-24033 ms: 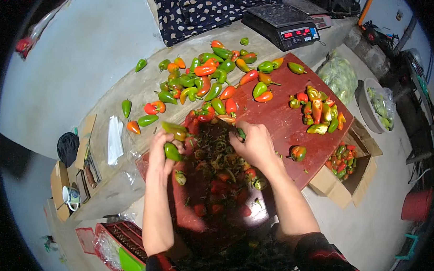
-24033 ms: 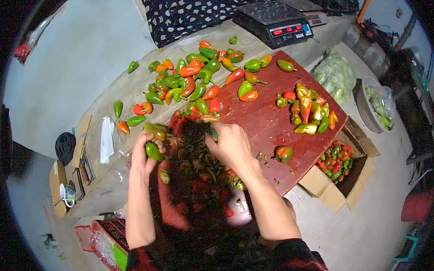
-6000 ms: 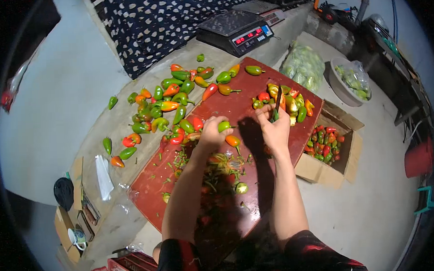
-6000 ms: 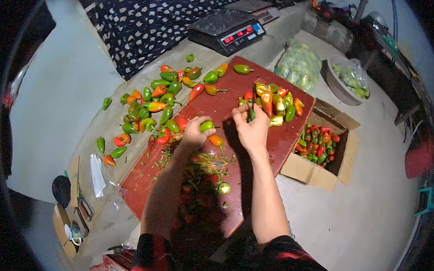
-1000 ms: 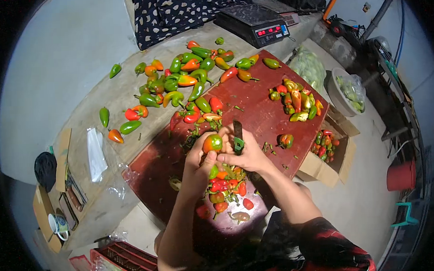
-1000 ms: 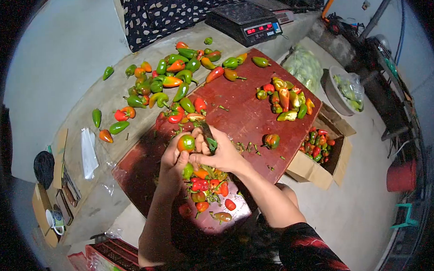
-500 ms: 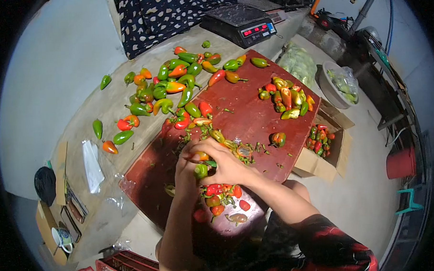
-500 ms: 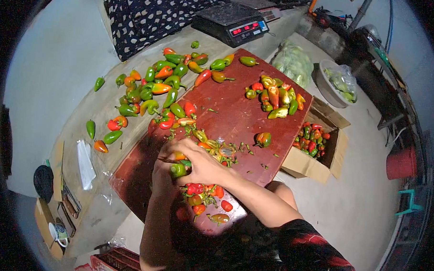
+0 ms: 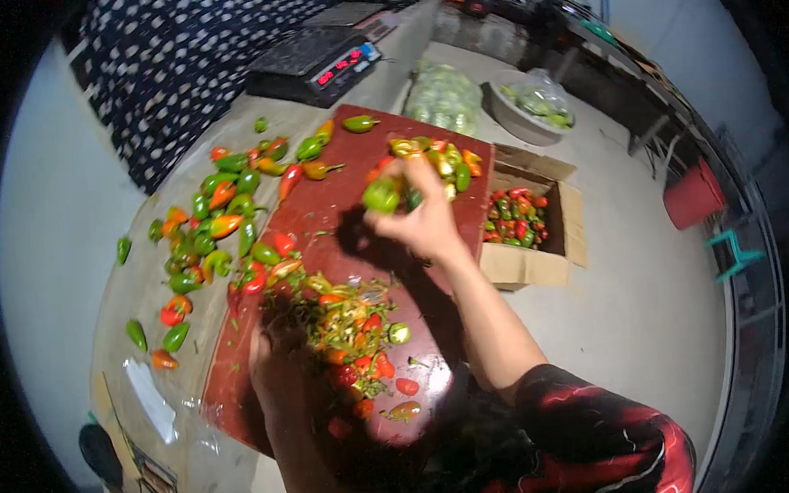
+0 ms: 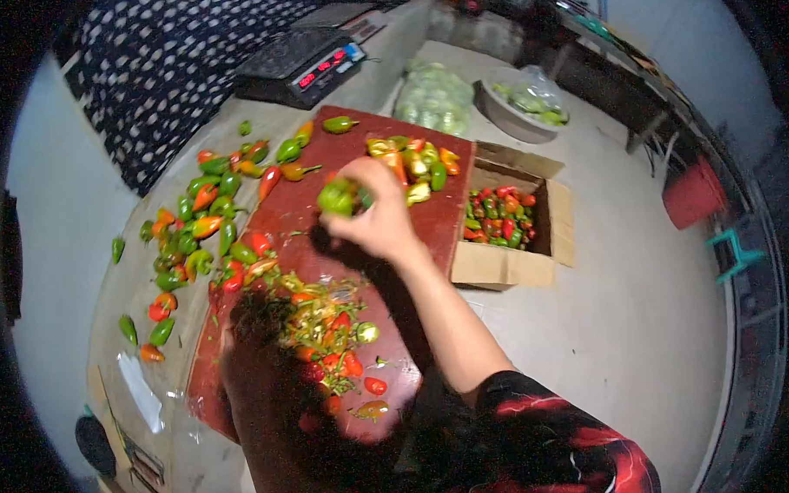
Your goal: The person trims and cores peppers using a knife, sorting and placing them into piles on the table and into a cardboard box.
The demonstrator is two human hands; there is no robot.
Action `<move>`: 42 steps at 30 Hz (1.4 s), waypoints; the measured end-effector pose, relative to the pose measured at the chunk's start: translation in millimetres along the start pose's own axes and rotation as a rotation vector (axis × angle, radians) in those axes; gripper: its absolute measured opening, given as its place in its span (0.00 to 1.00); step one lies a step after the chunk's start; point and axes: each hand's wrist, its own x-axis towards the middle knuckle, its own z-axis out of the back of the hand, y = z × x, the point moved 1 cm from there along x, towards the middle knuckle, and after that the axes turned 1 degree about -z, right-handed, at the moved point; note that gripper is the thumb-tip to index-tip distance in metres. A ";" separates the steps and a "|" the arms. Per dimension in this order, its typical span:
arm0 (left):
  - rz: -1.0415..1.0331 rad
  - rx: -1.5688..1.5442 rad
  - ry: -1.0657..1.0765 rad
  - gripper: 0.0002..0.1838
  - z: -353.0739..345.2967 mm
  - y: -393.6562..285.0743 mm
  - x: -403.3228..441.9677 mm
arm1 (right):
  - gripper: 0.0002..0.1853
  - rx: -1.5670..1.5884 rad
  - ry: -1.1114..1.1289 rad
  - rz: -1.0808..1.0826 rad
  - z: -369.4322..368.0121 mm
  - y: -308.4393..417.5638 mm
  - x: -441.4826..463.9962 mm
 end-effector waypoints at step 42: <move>0.771 -1.019 -0.122 0.26 -68.6 29.6 137.0 | 0.16 -0.036 0.304 -0.480 4.4 -32.1 3.0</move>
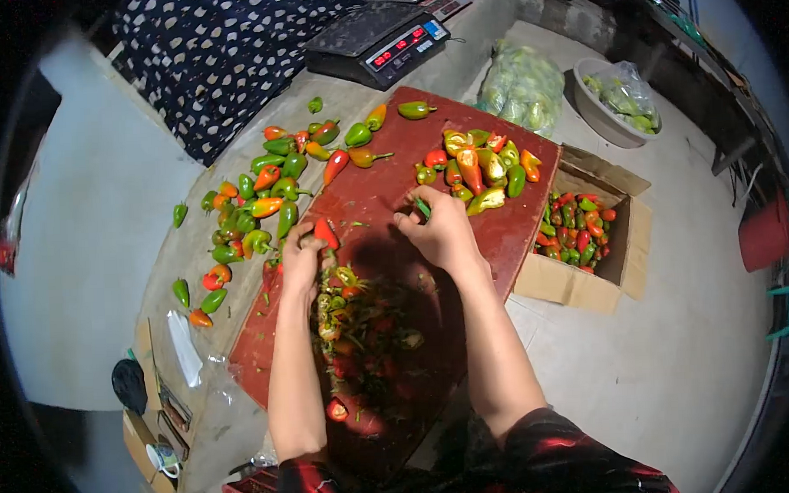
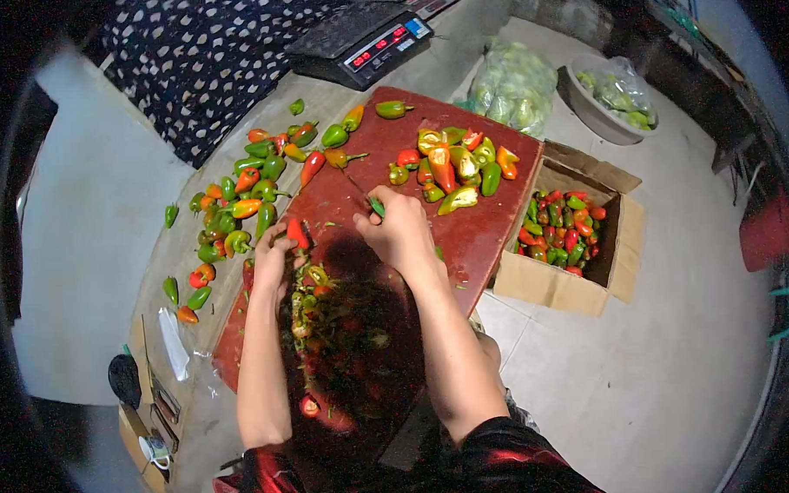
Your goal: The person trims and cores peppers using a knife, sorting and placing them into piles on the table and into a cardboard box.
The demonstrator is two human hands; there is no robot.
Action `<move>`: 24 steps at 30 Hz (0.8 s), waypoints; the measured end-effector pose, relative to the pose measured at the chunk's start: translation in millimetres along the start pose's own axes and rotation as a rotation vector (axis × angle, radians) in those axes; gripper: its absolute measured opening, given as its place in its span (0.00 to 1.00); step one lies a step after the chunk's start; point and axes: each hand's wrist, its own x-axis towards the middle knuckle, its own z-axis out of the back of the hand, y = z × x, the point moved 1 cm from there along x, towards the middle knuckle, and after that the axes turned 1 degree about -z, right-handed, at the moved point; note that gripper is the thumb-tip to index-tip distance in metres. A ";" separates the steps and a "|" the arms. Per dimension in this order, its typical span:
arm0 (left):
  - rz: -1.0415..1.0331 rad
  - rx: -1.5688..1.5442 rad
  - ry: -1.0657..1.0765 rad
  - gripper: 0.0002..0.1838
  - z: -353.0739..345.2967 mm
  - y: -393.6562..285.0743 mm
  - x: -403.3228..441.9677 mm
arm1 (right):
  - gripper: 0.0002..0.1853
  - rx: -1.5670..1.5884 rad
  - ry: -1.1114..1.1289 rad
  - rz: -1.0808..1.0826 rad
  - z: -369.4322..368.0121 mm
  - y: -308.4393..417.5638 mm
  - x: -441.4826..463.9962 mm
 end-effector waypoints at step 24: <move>-0.211 -0.671 0.227 0.23 64.6 33.3 -140.5 | 0.09 -0.392 0.276 0.665 -116.7 46.7 -81.2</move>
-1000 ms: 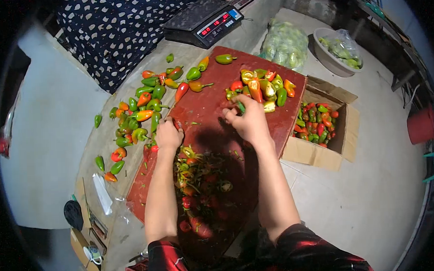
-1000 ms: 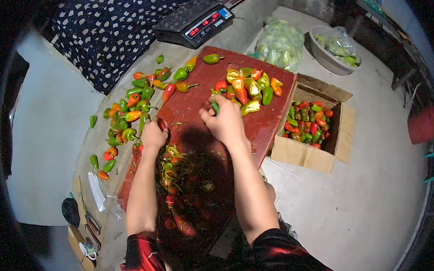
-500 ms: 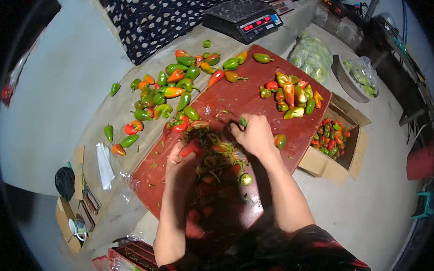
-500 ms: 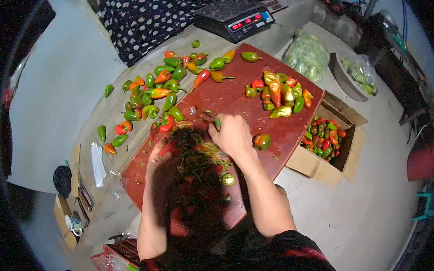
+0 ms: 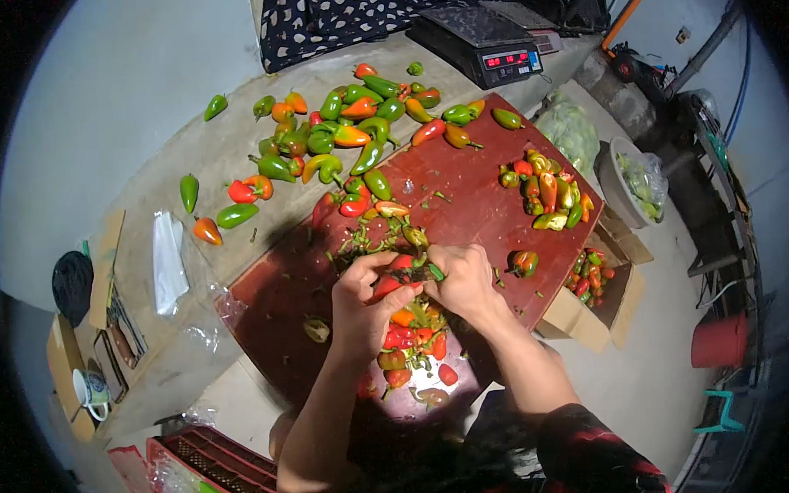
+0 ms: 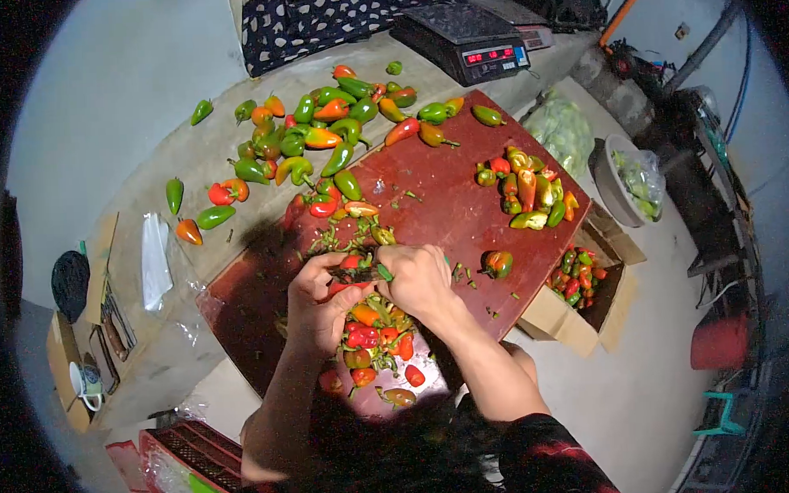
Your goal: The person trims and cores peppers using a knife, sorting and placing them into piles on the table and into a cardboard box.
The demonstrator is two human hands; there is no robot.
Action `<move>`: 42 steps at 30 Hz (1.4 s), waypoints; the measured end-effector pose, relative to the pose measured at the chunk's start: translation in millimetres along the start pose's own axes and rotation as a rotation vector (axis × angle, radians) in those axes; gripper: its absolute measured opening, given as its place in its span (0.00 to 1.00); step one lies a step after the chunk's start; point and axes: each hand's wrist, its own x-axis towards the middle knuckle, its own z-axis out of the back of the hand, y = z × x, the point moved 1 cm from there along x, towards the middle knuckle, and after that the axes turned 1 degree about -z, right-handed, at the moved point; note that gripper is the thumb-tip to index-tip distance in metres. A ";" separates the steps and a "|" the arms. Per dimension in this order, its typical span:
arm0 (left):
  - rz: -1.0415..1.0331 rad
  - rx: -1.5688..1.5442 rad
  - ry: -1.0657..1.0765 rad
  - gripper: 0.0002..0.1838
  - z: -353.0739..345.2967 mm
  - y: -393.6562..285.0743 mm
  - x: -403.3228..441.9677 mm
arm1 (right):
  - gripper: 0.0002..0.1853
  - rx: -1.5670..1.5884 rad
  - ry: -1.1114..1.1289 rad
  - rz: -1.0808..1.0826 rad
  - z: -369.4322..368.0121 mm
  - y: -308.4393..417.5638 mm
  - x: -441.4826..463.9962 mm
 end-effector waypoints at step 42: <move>0.202 -0.278 -0.353 0.06 54.6 -2.6 42.7 | 0.10 -0.075 -0.138 -0.422 43.0 -62.7 15.5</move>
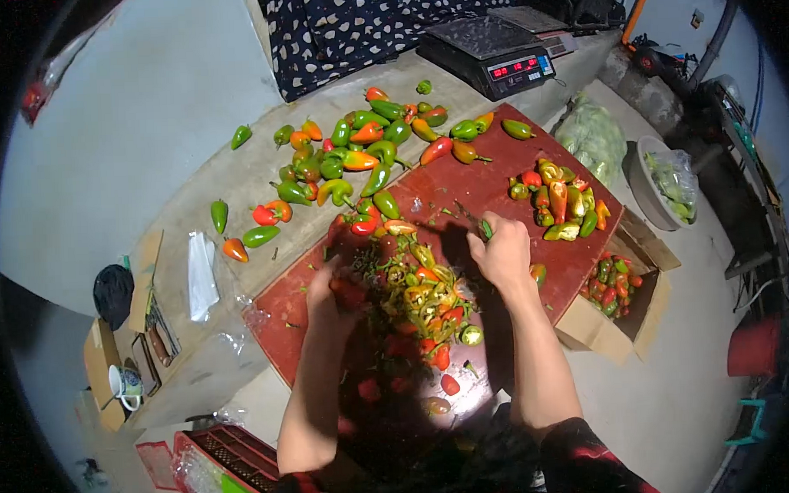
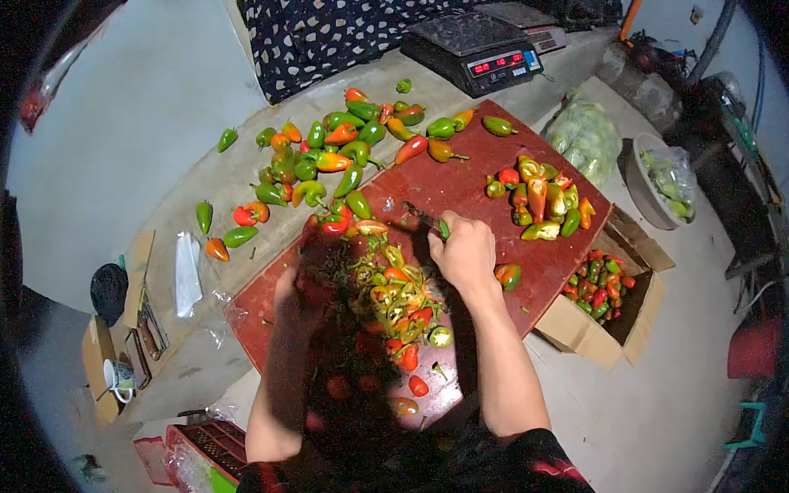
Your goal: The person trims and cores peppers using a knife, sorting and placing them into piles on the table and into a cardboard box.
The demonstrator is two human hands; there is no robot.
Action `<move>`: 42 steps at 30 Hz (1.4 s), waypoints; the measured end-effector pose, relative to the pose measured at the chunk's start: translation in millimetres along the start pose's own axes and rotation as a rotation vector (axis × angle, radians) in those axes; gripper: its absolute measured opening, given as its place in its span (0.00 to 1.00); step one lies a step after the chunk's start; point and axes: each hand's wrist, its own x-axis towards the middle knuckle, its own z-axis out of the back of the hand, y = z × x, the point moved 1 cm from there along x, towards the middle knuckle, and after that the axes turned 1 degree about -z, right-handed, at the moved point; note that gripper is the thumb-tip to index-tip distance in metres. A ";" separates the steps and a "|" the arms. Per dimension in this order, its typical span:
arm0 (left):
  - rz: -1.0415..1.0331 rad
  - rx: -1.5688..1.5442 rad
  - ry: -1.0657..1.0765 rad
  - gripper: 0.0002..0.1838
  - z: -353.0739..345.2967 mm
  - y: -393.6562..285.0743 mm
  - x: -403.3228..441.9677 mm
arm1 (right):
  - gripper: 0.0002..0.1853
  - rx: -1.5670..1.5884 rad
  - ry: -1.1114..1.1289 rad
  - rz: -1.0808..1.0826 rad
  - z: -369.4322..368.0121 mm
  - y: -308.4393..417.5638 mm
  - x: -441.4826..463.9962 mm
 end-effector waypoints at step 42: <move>-0.077 0.056 0.340 0.21 -12.4 30.6 -57.5 | 0.11 0.142 0.122 0.520 -53.9 49.8 -52.4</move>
